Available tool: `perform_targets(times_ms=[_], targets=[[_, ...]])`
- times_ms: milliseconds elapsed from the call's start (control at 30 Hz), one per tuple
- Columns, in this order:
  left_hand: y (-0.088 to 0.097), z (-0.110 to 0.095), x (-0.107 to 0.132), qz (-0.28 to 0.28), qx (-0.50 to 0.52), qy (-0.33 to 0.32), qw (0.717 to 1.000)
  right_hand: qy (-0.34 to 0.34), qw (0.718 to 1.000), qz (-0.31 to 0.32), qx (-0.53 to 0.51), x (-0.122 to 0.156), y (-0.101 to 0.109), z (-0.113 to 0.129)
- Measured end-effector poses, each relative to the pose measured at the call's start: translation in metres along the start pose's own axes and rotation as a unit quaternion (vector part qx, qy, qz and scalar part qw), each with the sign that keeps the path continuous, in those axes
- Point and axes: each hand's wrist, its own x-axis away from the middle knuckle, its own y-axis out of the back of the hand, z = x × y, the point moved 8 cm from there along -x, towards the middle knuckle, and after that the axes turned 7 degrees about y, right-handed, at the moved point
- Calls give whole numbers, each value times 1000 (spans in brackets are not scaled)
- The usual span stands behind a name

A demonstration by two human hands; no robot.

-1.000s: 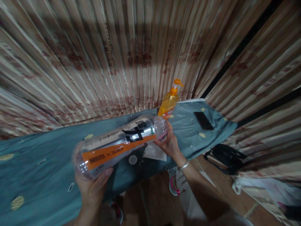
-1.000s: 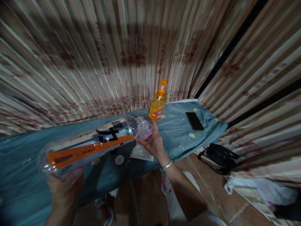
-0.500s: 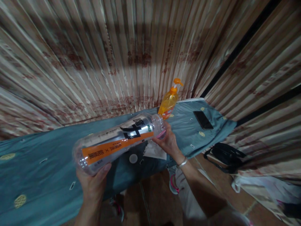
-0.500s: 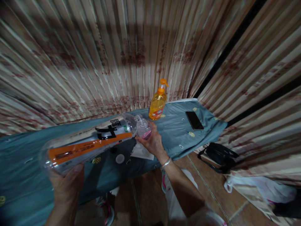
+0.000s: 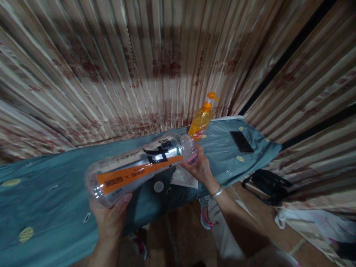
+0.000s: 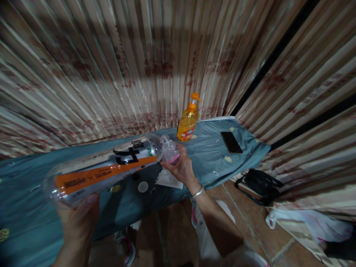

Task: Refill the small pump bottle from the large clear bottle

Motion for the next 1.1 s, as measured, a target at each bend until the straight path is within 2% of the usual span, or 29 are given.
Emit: perform_targets(times_ms=[367, 733, 1100], targets=[[9, 6, 1, -3, 1, 6, 1000, -11, 1000, -21, -1, 1, 0, -1], [4, -4, 4, -3, -26, -27, 999, -4, 1000, -18, 12, 2, -1, 0], [7, 1, 3, -16, 9, -9, 1000, -15, 1000, -19, 2, 2, 0, -1]])
